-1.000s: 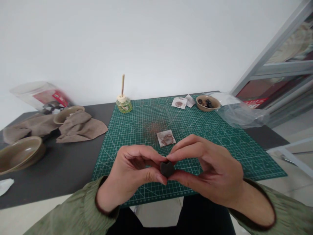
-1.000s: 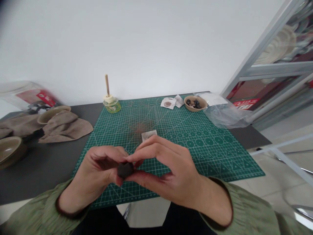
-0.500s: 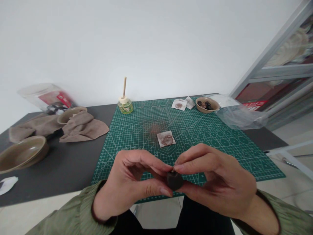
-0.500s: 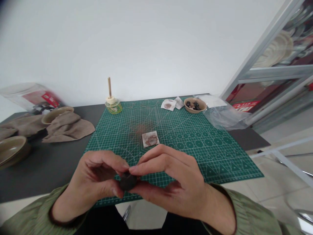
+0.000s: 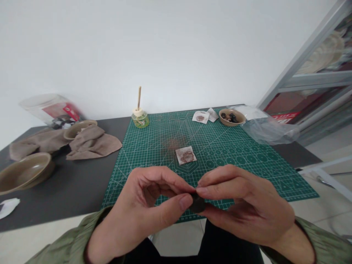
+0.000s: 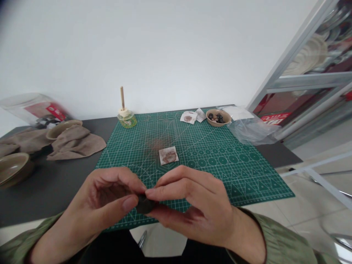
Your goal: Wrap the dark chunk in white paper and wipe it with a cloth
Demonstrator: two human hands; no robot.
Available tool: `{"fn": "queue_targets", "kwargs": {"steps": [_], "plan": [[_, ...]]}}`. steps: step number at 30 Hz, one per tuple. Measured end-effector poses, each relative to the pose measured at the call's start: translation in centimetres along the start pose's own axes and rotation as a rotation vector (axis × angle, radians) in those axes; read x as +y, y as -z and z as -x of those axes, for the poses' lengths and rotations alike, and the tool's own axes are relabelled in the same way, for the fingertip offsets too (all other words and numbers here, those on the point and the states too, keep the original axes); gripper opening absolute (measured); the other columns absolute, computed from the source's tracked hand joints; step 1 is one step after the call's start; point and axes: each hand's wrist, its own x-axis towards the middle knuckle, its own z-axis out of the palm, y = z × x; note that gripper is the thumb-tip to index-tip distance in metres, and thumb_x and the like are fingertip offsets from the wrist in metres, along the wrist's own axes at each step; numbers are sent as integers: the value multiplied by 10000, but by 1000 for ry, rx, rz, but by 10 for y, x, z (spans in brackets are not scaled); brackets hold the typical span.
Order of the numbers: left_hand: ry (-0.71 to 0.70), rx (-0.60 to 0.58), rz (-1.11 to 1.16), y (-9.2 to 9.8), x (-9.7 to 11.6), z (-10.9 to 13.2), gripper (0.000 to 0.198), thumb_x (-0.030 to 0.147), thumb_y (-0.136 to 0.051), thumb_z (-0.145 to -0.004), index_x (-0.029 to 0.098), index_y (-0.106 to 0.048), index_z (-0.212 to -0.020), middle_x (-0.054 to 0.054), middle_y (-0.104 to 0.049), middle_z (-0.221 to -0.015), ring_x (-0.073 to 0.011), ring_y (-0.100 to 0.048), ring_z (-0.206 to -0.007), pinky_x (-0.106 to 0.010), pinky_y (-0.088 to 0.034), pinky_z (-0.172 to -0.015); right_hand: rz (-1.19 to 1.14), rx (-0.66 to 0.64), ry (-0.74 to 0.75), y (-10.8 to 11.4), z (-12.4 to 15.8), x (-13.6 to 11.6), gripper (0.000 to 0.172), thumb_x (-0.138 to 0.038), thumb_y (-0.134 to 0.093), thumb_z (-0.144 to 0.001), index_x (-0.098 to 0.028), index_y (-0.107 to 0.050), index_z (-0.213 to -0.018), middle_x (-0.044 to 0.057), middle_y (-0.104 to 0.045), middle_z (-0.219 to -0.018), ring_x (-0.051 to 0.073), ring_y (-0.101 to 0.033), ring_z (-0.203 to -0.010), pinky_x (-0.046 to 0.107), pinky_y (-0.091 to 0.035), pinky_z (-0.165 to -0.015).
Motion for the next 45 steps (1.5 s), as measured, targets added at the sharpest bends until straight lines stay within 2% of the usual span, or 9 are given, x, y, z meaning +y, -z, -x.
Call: {"fn": "queue_targets", "kwargs": {"steps": [3, 8, 13, 18, 22, 25, 30, 36, 45], "plan": [[-16, -9, -31, 1, -1, 0, 276, 41, -1017, -796, 274, -972, -936, -6, -932, -819, -101, -852, -677, -78, -655, -701, 10, -1, 13, 1, 0, 1, 318, -127, -944, -1006, -239, -775, -1251, 61, -914, -1095, 160, -904, -913, 198, -748, -849], [-23, -50, -58, 4, -8, 5, 362, 3, -959, -824, 297, -959, -1036, 6, -959, -949, -120, -902, -805, -104, -684, -783, 9, 34, 12, -1, 2, 4, 290, -123, -936, -1006, -205, -779, -1235, 52, -908, -1083, 128, -895, -944, 143, -710, -880], [27, -78, -161, 12, -21, 1, 184, 251, -986, -920, 208, -922, -1087, -92, -958, -984, -183, -911, -806, -193, -719, -768, 7, 65, -17, -6, 3, 7, 270, -126, -921, -991, -227, -773, -1194, 40, -903, -1052, 137, -888, -918, 175, -723, -838], [30, -133, -360, 26, -28, -21, 390, 523, -878, -1044, 158, -888, -1181, -146, -949, -1007, -254, -924, -823, -291, -740, -756, 22, 87, -51, 0, -5, 21, 264, -139, -896, -970, -269, -755, -1152, 49, -919, -1141, 203, -903, -1027, 296, -750, -910], [-74, -149, -716, 46, -23, -44, 276, 387, -805, -1101, 201, -872, -1294, -143, -928, -1222, -300, -902, -1094, -393, -739, -967, 291, -32, -57, 29, -26, 52, 193, -155, -824, -1032, -263, -767, -1182, 54, -914, -1122, 240, -894, -977, 377, -732, -902], [-238, -202, -988, 65, -22, -59, 284, 263, -807, -1056, 232, -879, -1329, -152, -866, -1370, -360, -788, -1301, -550, -641, -1191, 370, -261, -31, 46, -45, 82, 151, -128, -811, -1024, -196, -799, -1159, 75, -874, -1070, 237, -843, -929, 367, -678, -859], [-423, -432, -1207, 87, -33, -79, 338, 221, -767, -1096, 239, -845, -1425, -152, -844, -1396, -370, -749, -1349, -574, -637, -1192, 314, -578, -153, 35, -58, 125, 158, -63, -905, -942, -154, -869, -1066, 27, -783, -936, 181, -734, -785, 298, -545, -735], [-530, -471, -1292, 95, -53, -84, 268, 221, -715, -1152, 215, -848, -1385, -153, -867, -1369, -328, -809, -1303, -531, -698, -1168, 254, -587, -199, 12, -46, 147, 215, -96, -954, -951, -145, -871, -1143, 38, -797, -979, 188, -743, -840, 294, -522, -752], [-572, -423, -1340, 101, -60, -81, 325, 242, -631, -1200, 224, -831, -1455, -120, -875, -1466, -325, -840, -1344, -535, -667, -1264, 118, -485, -199, 15, -31, 157, 116, -186, -894, -1048, -206, -859, -1156, 37, -793, -1065, 175, -754, -874, 292, -592, -780]]}}
